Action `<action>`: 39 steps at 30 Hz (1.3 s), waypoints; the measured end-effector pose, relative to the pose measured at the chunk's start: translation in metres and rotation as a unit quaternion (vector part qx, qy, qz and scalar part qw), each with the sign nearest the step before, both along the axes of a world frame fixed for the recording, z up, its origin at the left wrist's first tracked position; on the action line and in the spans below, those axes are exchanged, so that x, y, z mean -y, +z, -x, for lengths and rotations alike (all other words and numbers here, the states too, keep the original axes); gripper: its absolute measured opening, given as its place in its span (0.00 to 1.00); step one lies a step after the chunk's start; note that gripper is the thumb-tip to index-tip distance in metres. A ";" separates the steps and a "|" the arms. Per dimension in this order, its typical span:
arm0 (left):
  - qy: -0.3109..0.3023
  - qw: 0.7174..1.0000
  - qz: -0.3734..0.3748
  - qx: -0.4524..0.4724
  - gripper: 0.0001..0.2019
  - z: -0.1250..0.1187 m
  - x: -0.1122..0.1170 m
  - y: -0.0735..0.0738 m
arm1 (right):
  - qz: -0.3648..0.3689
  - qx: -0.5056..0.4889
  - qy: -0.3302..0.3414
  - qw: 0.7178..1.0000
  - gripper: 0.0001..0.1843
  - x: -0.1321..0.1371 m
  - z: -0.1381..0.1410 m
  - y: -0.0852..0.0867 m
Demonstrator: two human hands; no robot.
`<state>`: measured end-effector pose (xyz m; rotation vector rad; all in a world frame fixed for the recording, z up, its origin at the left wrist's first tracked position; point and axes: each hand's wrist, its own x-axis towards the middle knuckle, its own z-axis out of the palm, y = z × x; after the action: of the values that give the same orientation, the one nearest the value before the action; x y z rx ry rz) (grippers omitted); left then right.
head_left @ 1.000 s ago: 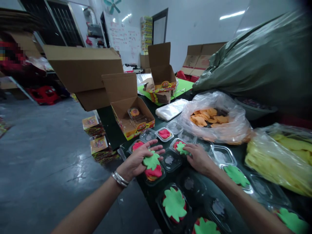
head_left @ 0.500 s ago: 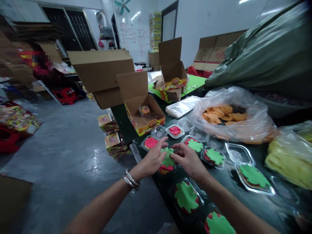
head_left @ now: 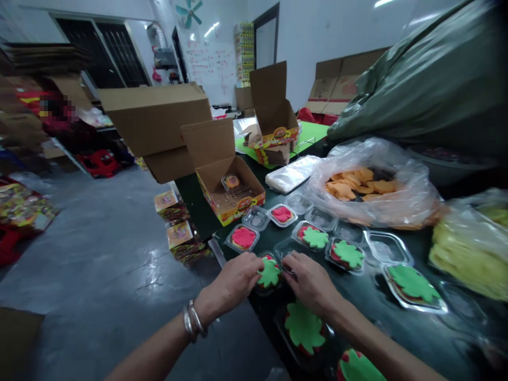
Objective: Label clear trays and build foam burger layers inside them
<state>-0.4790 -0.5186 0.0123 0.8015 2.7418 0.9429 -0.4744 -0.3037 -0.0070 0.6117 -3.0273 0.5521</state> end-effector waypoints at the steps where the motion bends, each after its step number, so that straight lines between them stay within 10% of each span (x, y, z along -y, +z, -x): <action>1: -0.018 0.999 0.027 0.005 0.07 -0.001 0.001 0.001 | 0.004 -0.004 0.001 1.000 0.05 -0.010 0.000 0.001; 5: -0.042 0.999 -0.003 -0.019 0.08 0.015 -0.016 0.016 | -0.007 -0.035 -0.069 0.997 0.06 -0.062 0.013 0.009; 9: -0.057 0.996 -0.054 -0.052 0.05 0.063 -0.081 0.028 | -0.088 -0.060 -0.127 0.986 0.11 -0.091 0.038 0.017; 14: 0.015 0.998 -0.060 -0.015 0.07 0.119 -0.146 0.001 | -0.112 -0.023 -0.159 0.981 0.16 -0.087 0.054 0.016; 19: 0.010 0.993 -0.112 0.028 0.10 0.128 -0.150 -0.020 | -0.103 -0.031 -0.149 0.983 0.12 -0.088 0.051 0.008; 28: 0.032 0.999 -0.039 -0.011 0.10 0.142 -0.147 -0.014 | -0.074 -0.083 -0.124 0.986 0.08 -0.093 0.051 0.004; 39: -0.137 0.961 0.189 -0.149 0.16 0.155 -0.149 -0.026 | -0.136 -0.167 -0.013 0.976 0.08 -0.125 0.028 0.022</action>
<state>-0.6336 -0.3696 -0.0136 1.2827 2.8090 0.2463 -0.5021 -0.1791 0.0155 0.5992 -2.7993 0.0226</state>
